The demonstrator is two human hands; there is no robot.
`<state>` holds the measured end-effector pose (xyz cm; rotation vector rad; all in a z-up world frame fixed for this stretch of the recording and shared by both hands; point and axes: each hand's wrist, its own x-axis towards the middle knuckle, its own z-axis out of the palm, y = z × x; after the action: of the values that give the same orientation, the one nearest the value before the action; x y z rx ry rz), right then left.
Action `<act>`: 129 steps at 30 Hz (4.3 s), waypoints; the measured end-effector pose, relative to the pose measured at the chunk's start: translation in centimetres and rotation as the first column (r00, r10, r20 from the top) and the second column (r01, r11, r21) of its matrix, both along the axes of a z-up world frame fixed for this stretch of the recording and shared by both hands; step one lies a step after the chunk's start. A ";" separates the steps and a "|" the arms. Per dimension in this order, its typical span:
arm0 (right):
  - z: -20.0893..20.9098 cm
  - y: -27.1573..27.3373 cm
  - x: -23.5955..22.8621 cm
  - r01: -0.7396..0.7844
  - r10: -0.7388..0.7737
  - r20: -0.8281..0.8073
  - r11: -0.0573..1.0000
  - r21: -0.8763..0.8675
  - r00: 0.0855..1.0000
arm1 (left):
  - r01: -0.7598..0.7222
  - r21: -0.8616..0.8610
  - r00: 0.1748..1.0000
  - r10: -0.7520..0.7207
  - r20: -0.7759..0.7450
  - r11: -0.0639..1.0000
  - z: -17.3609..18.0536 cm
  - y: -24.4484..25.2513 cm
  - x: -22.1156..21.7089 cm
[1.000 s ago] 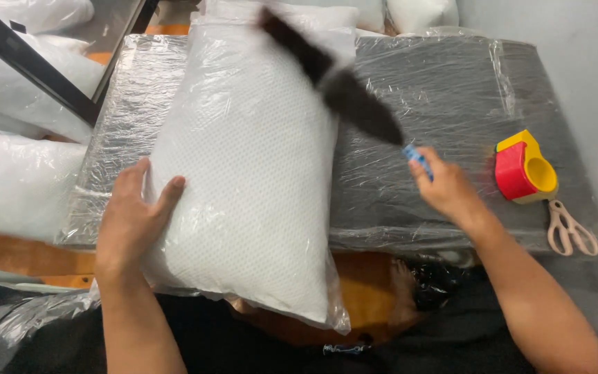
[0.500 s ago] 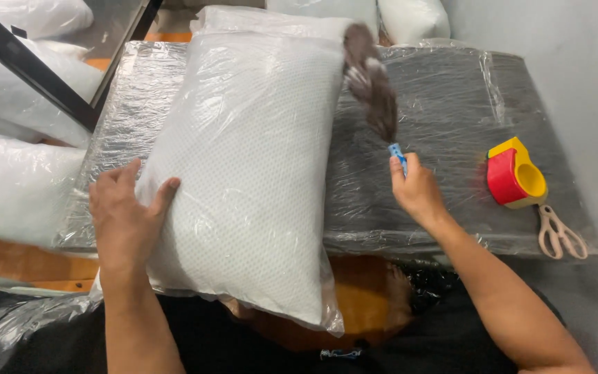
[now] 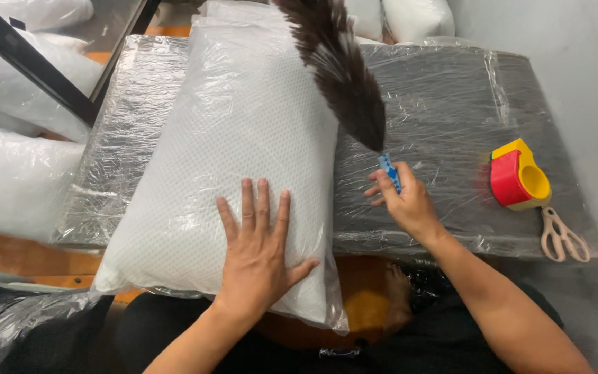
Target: A person is placing a pillow into a plastic bag, dusting it, and then using a vacuum cleaner to remove the air and compress the pillow for storage or shipping.
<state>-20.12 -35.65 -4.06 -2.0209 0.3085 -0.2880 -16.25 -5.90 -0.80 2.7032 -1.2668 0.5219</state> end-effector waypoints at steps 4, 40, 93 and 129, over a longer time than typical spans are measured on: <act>-0.5 -2.2 -0.2 0.083 -0.089 0.071 0.993 0.085 0.993 | 0.091 0.110 0.994 -0.096 0.045 0.990 0.5 1.8 0.3; 2.7 -7.3 -2.2 0.091 -0.191 -0.062 0.696 -0.712 0.980 | -0.579 -0.212 0.748 0.409 -0.523 0.788 -2.2 17.6 16.0; -0.2 -3.0 0.8 -0.127 0.012 0.254 0.889 0.440 0.967 | -0.037 -0.775 0.898 -0.319 -0.303 0.631 9.0 -7.7 15.4; -4.1 -8.1 -6.0 0.209 -0.351 -0.191 0.828 -0.521 0.917 | -0.406 -0.249 0.722 0.142 -0.677 0.879 3.7 -0.8 10.3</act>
<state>-26.11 -43.79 -8.19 -2.5290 0.7884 -0.2835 -5.96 -6.68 2.88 2.3932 -0.5000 -0.1514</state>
